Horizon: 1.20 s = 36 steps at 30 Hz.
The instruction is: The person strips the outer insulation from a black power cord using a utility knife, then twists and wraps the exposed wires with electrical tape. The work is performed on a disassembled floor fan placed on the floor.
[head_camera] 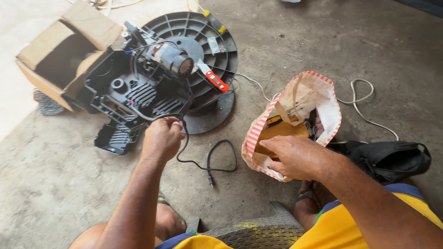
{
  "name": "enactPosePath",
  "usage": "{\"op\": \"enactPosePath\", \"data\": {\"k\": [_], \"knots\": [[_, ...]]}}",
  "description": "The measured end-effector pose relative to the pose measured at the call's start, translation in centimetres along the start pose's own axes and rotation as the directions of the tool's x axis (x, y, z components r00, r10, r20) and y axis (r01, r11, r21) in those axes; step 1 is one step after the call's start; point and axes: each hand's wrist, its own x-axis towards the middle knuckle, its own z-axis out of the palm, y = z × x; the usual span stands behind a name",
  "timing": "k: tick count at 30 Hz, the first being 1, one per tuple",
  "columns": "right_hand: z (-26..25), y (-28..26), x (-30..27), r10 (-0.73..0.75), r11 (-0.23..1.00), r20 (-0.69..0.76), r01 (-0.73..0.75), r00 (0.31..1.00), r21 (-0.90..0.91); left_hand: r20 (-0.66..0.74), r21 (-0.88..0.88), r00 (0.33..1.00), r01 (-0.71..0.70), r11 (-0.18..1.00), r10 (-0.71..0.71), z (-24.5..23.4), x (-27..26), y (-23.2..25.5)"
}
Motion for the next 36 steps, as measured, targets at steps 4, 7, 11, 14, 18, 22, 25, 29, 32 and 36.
{"op": "enactPosePath", "data": {"k": [4,7,11,14,18,22,25,29,32,36], "knots": [[0.3,0.1,-0.3,0.062,0.998,0.046,-0.061,0.997,-0.014,0.061,0.126,0.998,0.017,0.992,-0.025,0.3,-0.5,-0.9],[0.5,0.4,0.0,-0.008,0.999,-0.013,0.008,1.0,-0.031,0.086,0.241,0.996,-0.045,0.97,0.025,0.3,-0.8,-1.2],[0.2,0.4,0.4,0.047,0.992,0.03,-0.043,0.998,-0.118,0.107,0.245,0.993,-0.07,0.967,0.044,-0.1,-2.0,-1.0],[-0.1,0.1,0.5,0.048,0.995,0.009,-0.048,0.999,-0.083,0.13,0.254,0.991,-0.071,0.965,0.039,-1.1,-3.5,-0.3],[-0.4,-0.4,0.5,0.018,1.0,-0.109,-0.016,0.994,0.014,0.173,0.27,0.975,-0.181,0.946,0.137,-3.8,-6.9,0.7],[-0.7,-0.6,0.5,-0.12,0.975,-0.282,0.166,0.952,0.147,0.205,0.162,0.94,-0.309,0.937,0.274,-6.7,-11.2,1.0],[-0.8,-0.8,0.3,-0.256,0.901,-0.427,0.375,0.867,0.22,0.225,0.092,0.934,-0.302,0.949,0.276,-7.8,-13.9,0.9],[-0.7,-1.4,0.6,-0.276,0.846,-0.498,0.454,0.822,0.279,0.245,0.062,0.904,-0.376,0.924,0.351,-8.0,-14.8,1.8],[-0.3,-1.4,0.9,-0.239,0.867,-0.503,0.416,0.831,0.274,0.259,0.13,0.883,-0.434,0.891,0.392,-6.7,-13.9,3.2],[2.0,0.4,2.2,-0.231,0.829,-0.496,0.436,0.837,0.349,0.276,0.07,0.821,-0.537,0.841,0.5,-3.9,-12.1,2.8]]}}
